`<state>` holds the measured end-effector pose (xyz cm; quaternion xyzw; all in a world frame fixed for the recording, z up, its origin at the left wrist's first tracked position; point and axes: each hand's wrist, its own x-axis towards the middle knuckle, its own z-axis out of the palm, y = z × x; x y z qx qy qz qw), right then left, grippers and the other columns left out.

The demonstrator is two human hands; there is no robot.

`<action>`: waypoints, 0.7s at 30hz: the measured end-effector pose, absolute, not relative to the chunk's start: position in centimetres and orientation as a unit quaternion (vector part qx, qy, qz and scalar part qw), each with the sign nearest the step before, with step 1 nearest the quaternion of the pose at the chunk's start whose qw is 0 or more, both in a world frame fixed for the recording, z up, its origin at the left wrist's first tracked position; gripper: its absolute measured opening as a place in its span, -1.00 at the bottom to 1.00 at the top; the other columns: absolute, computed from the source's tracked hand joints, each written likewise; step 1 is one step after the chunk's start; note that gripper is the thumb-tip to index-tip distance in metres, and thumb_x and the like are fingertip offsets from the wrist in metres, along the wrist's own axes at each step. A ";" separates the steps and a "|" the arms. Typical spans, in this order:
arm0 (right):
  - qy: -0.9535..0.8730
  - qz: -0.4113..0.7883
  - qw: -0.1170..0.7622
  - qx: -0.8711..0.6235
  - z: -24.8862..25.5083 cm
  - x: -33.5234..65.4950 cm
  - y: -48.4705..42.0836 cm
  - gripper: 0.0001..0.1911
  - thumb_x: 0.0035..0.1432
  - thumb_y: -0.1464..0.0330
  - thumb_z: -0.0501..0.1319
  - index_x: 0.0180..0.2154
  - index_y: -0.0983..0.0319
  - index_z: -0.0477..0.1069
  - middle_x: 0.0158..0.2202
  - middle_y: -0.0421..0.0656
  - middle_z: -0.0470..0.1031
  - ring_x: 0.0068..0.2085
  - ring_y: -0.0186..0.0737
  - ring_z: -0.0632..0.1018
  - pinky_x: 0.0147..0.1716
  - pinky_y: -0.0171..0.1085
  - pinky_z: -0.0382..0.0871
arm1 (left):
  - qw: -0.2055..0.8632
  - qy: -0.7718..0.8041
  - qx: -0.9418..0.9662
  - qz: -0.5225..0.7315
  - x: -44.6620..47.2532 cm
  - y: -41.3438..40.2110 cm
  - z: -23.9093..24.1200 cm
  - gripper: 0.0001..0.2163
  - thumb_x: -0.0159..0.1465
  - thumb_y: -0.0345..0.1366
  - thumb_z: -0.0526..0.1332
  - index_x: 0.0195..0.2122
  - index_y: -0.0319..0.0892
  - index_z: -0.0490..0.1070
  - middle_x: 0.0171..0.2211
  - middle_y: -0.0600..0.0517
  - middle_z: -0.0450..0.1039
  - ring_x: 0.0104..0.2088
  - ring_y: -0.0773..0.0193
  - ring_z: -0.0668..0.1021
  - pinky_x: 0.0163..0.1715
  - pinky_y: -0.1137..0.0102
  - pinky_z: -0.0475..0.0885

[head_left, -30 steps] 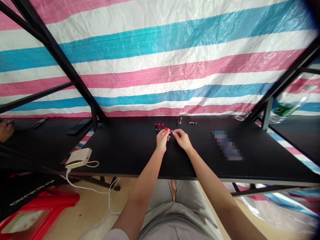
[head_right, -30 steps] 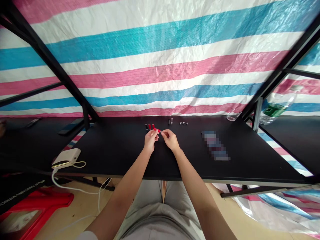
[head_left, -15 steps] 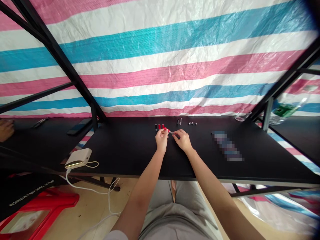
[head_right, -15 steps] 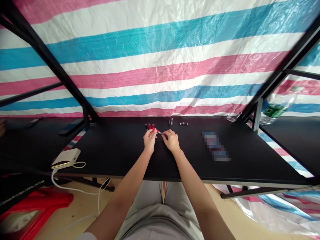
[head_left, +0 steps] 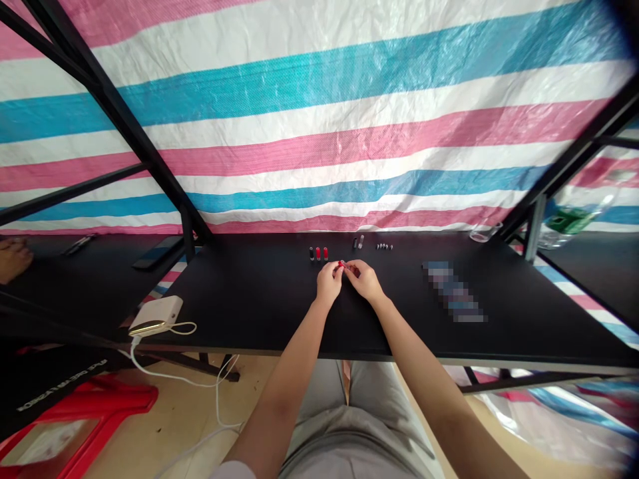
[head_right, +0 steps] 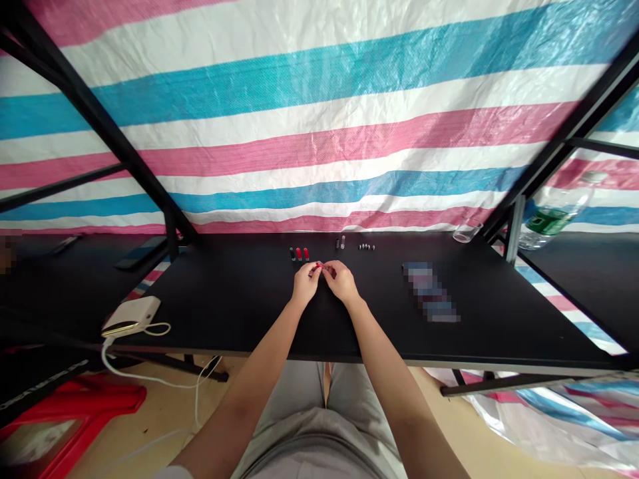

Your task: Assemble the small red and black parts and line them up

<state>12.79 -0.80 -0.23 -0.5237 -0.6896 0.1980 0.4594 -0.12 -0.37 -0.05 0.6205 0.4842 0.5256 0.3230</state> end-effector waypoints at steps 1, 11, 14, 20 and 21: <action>-0.692 0.198 0.452 -0.526 -0.3 12.9 -0.8 -0.74 0.08 0.22 0.06 -0.28 0.22 0.40 -0.43 -0.15 0.40 -0.45 -0.29 0.39 -0.40 -0.29 0.31 | 0.326 0.481 0.622 0.524 -0.1 -0.4 0.0 -0.87 0.13 -0.33 0.18 -0.30 -0.13 0.48 -0.29 -0.04 0.47 -0.33 0.26 0.48 -0.17 0.33 0.37; -0.711 0.096 0.377 -0.585 0.1 13.2 -0.6 -0.84 0.06 0.29 0.10 -0.34 0.17 0.42 -0.43 -0.18 0.48 -0.36 -0.23 0.45 -0.29 -0.26 0.22 | 0.294 0.469 0.668 0.498 -0.1 -0.3 -0.3 -0.64 0.10 -0.59 0.03 -0.23 -0.08 0.49 -0.26 0.00 0.48 -0.24 0.26 0.50 -0.09 0.31 0.36; -0.645 0.140 0.411 -0.629 0.1 13.6 0.6 -0.82 0.05 0.22 0.12 -0.38 0.17 0.40 -0.47 -0.20 0.48 -0.44 -0.27 0.45 -0.37 -0.29 0.23 | 0.298 0.496 0.622 0.528 -0.1 -0.3 -0.3 -0.68 0.11 -0.56 0.03 -0.24 -0.11 0.48 -0.32 0.00 0.48 -0.30 0.29 0.50 -0.14 0.32 0.38; -0.608 0.106 0.345 -0.708 1.3 14.5 3.8 -0.86 0.01 0.27 0.16 -0.49 0.18 0.38 -0.47 -0.18 0.50 -0.38 -0.20 0.49 -0.26 -0.21 0.21 | 0.325 0.532 0.571 0.535 -0.1 -0.3 0.1 -0.76 0.13 -0.51 0.03 -0.35 -0.17 0.48 -0.37 -0.02 0.49 -0.34 0.30 0.51 -0.24 0.34 0.41; -0.604 0.100 0.332 -0.717 1.5 14.6 4.2 -0.85 0.02 0.27 0.16 -0.49 0.19 0.38 -0.47 -0.17 0.50 -0.37 -0.19 0.49 -0.25 -0.18 0.20 | 0.329 0.530 0.571 0.534 -0.1 -0.4 0.1 -0.75 0.13 -0.51 0.03 -0.35 -0.18 0.48 -0.37 -0.02 0.49 -0.34 0.30 0.51 -0.24 0.35 0.41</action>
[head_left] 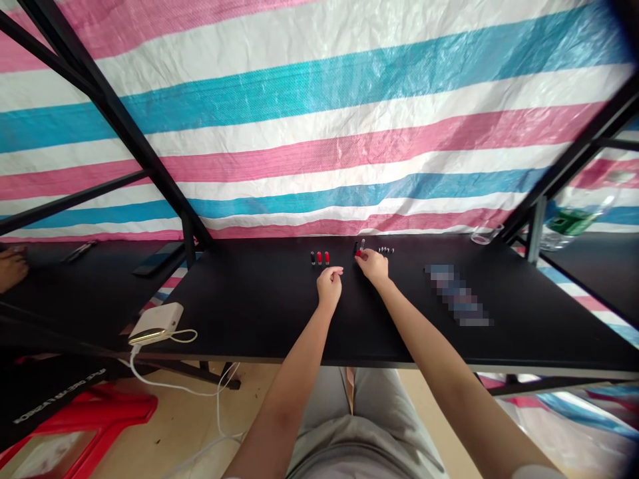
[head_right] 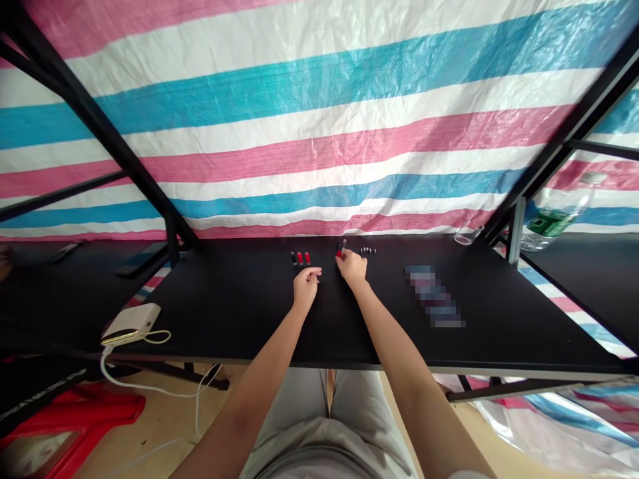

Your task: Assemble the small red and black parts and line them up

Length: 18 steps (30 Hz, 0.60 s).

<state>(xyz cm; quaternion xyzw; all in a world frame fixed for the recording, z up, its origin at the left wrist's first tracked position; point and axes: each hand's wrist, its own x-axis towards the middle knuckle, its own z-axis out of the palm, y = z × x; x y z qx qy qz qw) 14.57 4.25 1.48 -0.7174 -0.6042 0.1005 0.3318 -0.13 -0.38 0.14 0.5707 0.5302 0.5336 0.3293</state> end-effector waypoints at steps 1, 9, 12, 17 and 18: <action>-0.600 0.098 0.321 -0.726 1.6 14.6 4.6 -0.85 0.02 0.27 0.15 -0.49 0.19 0.38 -0.47 -0.16 0.50 -0.36 -0.17 0.50 -0.23 -0.17 0.19 | 0.332 0.529 0.572 0.533 -0.1 -0.4 0.2 -0.75 0.13 -0.52 0.02 -0.35 -0.18 0.48 -0.37 -0.02 0.49 -0.34 0.30 0.52 -0.25 0.35 0.41; -0.592 0.110 0.248 -0.759 1.5 14.3 6.2 -0.81 0.07 0.24 0.11 -0.39 0.20 0.41 -0.39 -0.14 0.51 -0.25 -0.17 0.50 -0.15 -0.17 0.16 | 0.320 0.534 0.587 0.518 -0.1 -0.3 -0.1 -0.74 0.13 -0.52 0.00 -0.32 -0.21 0.47 -0.34 -0.02 0.50 -0.35 0.32 0.52 -0.24 0.37 0.42; -0.600 0.114 0.222 -0.760 1.6 14.2 6.5 -0.78 0.09 0.23 0.08 -0.34 0.20 0.42 -0.35 -0.15 0.52 -0.22 -0.19 0.49 -0.12 -0.18 0.14 | 0.317 0.534 0.588 0.517 -0.1 -0.3 -0.1 -0.74 0.12 -0.53 0.00 -0.32 -0.22 0.47 -0.34 -0.02 0.51 -0.35 0.34 0.52 -0.24 0.39 0.42; -0.606 0.113 0.208 -0.759 1.5 14.3 7.0 -0.78 0.09 0.24 0.10 -0.27 0.19 0.42 -0.29 -0.14 0.52 -0.17 -0.16 0.49 -0.10 -0.16 0.15 | 0.318 0.538 0.589 0.513 -0.1 -0.3 0.0 -0.73 0.12 -0.53 0.00 -0.34 -0.22 0.47 -0.34 -0.02 0.51 -0.35 0.34 0.53 -0.24 0.39 0.42; -0.606 0.115 0.208 -0.759 1.4 14.3 7.0 -0.78 0.09 0.25 0.11 -0.26 0.19 0.42 -0.28 -0.14 0.52 -0.17 -0.16 0.49 -0.09 -0.16 0.15 | 0.318 0.538 0.589 0.512 -0.1 -0.3 0.0 -0.73 0.12 -0.54 0.00 -0.34 -0.21 0.47 -0.34 -0.02 0.51 -0.35 0.33 0.53 -0.25 0.39 0.42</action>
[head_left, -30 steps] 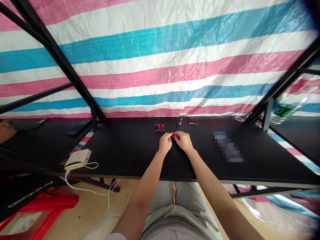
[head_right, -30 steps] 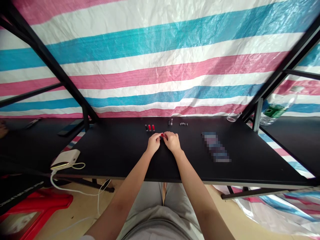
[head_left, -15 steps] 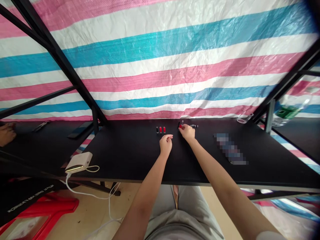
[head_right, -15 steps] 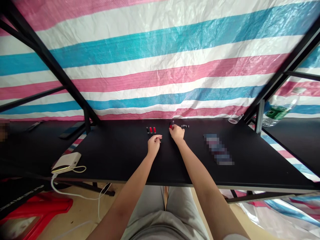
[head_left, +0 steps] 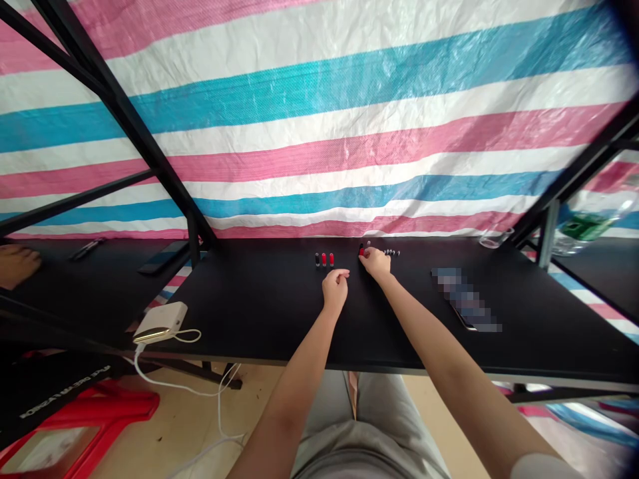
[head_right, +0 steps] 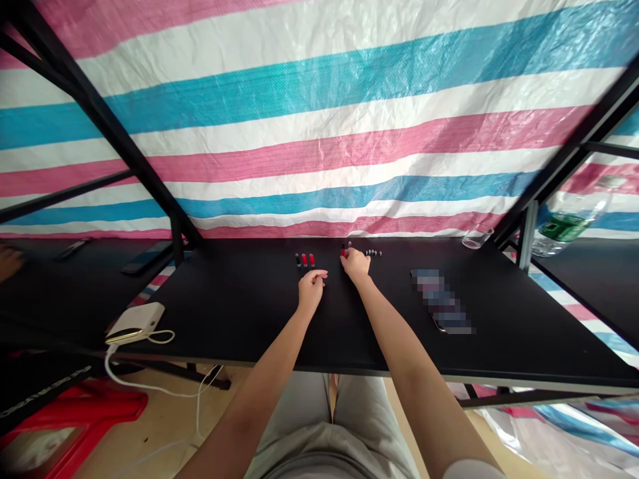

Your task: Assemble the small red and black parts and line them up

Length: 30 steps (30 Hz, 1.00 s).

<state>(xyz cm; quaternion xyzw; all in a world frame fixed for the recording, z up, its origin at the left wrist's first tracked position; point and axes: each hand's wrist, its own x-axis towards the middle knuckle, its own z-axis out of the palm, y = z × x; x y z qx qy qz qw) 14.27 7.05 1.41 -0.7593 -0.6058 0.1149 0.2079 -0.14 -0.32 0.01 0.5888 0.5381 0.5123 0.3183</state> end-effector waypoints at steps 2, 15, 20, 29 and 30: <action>-0.604 0.121 0.208 -0.760 1.3 14.4 7.1 -0.79 0.08 0.25 0.13 -0.26 0.19 0.42 -0.28 -0.14 0.52 -0.17 -0.16 0.49 -0.10 -0.17 0.17 | 0.319 0.538 0.588 0.513 -0.1 -0.3 0.0 -0.73 0.12 -0.54 0.00 -0.34 -0.21 0.47 -0.34 -0.02 0.51 -0.34 0.33 0.53 -0.25 0.39 0.43; -0.576 0.180 0.262 -0.753 0.8 16.2 7.8 -0.85 -0.03 0.44 0.22 -0.32 0.26 0.46 -0.28 -0.08 0.52 -0.22 -0.21 0.51 -0.26 -0.34 0.30 | 0.320 0.533 0.593 0.512 -0.1 -0.3 -0.3 -0.74 0.12 -0.54 0.00 -0.35 -0.21 0.47 -0.33 -0.03 0.51 -0.31 0.32 0.53 -0.22 0.38 0.42; -0.570 0.179 0.255 -0.761 0.6 16.3 7.7 -0.85 -0.02 0.34 0.24 -0.35 0.25 0.47 -0.26 -0.06 0.52 -0.19 -0.16 0.51 -0.26 -0.32 0.31 | 0.318 0.538 0.594 0.507 -0.1 -0.4 -0.1 -0.74 0.13 -0.53 0.00 -0.34 -0.21 0.47 -0.33 -0.02 0.51 -0.31 0.32 0.53 -0.22 0.38 0.43; -0.572 0.161 0.250 -0.764 -0.1 16.3 7.6 -0.79 0.00 0.24 0.23 -0.31 0.21 0.46 -0.27 -0.11 0.52 -0.19 -0.18 0.50 -0.26 -0.32 0.29 | 0.311 0.541 0.599 0.501 0.0 -0.4 -0.1 -0.74 0.13 -0.53 0.00 -0.35 -0.21 0.47 -0.34 -0.02 0.51 -0.33 0.33 0.53 -0.23 0.39 0.43; -0.573 0.159 0.249 -0.765 -0.1 16.2 7.5 -0.78 0.00 0.24 0.23 -0.30 0.21 0.45 -0.27 -0.11 0.52 -0.19 -0.18 0.50 -0.26 -0.32 0.29 | 0.311 0.541 0.600 0.501 0.0 -0.4 -0.2 -0.74 0.13 -0.52 0.00 -0.35 -0.20 0.47 -0.34 -0.01 0.51 -0.34 0.33 0.53 -0.23 0.39 0.43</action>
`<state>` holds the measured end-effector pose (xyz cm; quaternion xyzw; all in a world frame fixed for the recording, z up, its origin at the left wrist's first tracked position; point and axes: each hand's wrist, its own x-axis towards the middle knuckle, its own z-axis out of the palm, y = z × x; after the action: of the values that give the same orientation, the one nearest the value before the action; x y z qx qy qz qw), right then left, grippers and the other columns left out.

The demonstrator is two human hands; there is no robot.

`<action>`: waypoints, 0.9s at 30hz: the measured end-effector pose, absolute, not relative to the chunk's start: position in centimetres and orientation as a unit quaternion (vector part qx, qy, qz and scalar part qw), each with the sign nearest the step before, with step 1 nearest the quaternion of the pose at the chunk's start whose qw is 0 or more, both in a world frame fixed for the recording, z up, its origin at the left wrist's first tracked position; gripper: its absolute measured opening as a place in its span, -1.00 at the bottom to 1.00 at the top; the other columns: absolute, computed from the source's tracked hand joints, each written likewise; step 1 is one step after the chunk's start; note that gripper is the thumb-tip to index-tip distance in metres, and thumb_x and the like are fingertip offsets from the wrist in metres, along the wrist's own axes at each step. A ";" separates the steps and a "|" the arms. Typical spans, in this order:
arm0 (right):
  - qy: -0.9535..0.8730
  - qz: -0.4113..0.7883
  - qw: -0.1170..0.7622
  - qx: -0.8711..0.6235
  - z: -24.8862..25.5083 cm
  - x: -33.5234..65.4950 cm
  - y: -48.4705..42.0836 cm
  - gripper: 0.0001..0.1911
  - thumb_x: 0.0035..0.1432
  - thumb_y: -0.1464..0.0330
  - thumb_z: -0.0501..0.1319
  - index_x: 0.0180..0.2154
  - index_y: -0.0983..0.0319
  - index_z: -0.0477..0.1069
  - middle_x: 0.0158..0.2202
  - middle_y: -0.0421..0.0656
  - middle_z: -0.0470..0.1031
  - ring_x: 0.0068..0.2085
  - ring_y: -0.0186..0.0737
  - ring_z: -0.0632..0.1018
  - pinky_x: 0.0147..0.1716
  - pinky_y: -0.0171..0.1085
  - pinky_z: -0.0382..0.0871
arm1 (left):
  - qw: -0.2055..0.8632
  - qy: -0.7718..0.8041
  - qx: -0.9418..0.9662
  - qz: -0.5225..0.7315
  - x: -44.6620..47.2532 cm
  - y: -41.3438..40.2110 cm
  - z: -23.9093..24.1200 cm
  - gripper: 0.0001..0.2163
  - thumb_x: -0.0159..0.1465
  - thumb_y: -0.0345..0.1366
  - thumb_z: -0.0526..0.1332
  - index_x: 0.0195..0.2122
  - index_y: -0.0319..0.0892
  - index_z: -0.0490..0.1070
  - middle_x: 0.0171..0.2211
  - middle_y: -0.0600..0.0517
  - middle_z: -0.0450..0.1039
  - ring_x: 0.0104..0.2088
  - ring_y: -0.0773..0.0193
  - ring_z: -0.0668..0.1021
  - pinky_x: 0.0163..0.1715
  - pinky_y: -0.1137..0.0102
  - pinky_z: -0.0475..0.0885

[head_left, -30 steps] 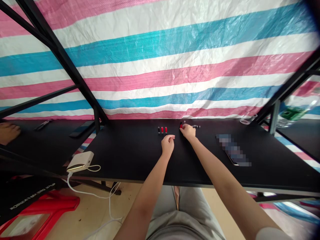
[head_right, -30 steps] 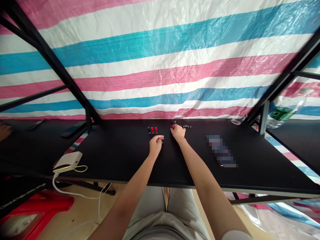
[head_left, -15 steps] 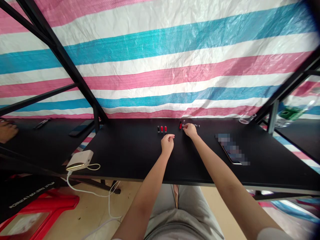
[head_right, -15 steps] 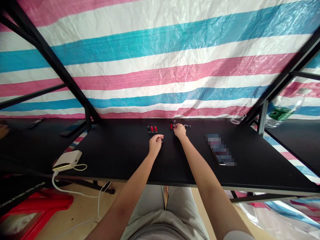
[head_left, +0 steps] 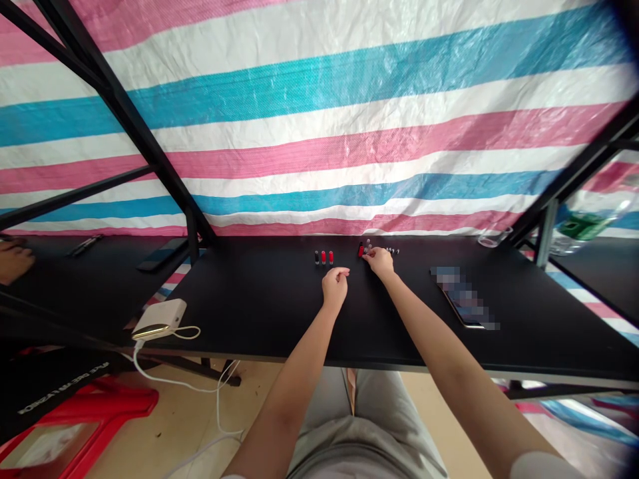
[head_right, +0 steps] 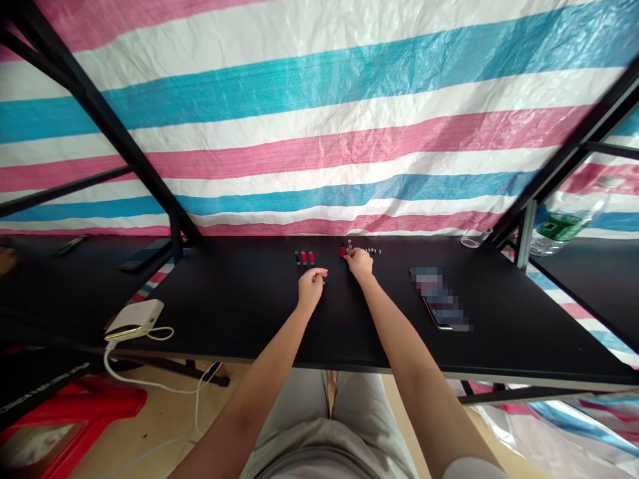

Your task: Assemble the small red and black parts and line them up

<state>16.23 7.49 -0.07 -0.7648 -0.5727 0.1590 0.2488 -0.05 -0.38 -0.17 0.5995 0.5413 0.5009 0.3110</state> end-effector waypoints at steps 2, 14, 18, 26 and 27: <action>-0.574 0.153 0.242 -0.768 0.3 16.1 7.1 -0.75 0.01 0.22 0.21 -0.27 0.21 0.45 -0.25 -0.11 0.51 -0.18 -0.17 0.50 -0.24 -0.30 0.29 | 0.311 0.540 0.600 0.501 -0.1 -0.3 -0.2 -0.74 0.13 -0.52 0.00 -0.35 -0.20 0.47 -0.34 -0.01 0.51 -0.34 0.34 0.53 -0.23 0.39 0.42; -0.573 0.137 0.410 -0.696 1.1 14.7 0.5 -0.71 0.11 0.25 0.03 -0.29 0.23 0.46 -0.38 -0.10 0.51 -0.34 -0.22 0.50 -0.28 -0.30 0.31 | 0.209 0.588 0.645 0.440 0.2 -1.3 2.1 -0.43 0.09 -0.47 0.13 0.16 -0.12 0.13 -0.23 -0.06 0.46 -0.23 0.20 0.51 -0.19 0.38 0.35; -0.583 0.123 0.448 -0.666 0.3 14.4 -0.3 -0.69 0.10 0.25 0.01 -0.30 0.26 0.46 -0.38 -0.09 0.50 -0.35 -0.22 0.48 -0.28 -0.31 0.32 | 0.225 0.633 0.629 0.392 -0.1 -0.5 3.9 -0.33 0.05 -0.43 0.20 0.21 -0.17 0.02 -0.22 -0.16 0.46 -0.27 0.12 0.53 -0.20 0.35 0.32; -0.578 0.149 0.455 -0.660 0.3 14.2 -0.3 -0.71 0.08 0.25 0.03 -0.31 0.24 0.46 -0.40 -0.12 0.49 -0.36 -0.23 0.47 -0.30 -0.31 0.31 | 0.186 0.673 0.652 0.296 -1.0 1.2 3.9 -0.34 0.06 -0.40 0.22 0.20 -0.17 0.04 -0.25 -0.21 0.46 -0.25 0.04 0.54 -0.18 0.27 0.30; -0.579 0.151 0.455 -0.660 0.3 14.1 -0.3 -0.71 0.08 0.25 0.03 -0.31 0.24 0.46 -0.41 -0.12 0.49 -0.36 -0.23 0.47 -0.31 -0.31 0.31 | 0.180 0.674 0.655 0.290 -1.0 1.3 3.8 -0.38 0.08 -0.39 0.20 0.19 -0.17 0.07 -0.25 -0.20 0.45 -0.24 0.03 0.53 -0.18 0.26 0.30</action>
<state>14.15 -0.34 0.33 -0.6597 -0.5788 0.1515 0.4549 -1.05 1.32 3.81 0.6552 0.6737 0.2905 0.1803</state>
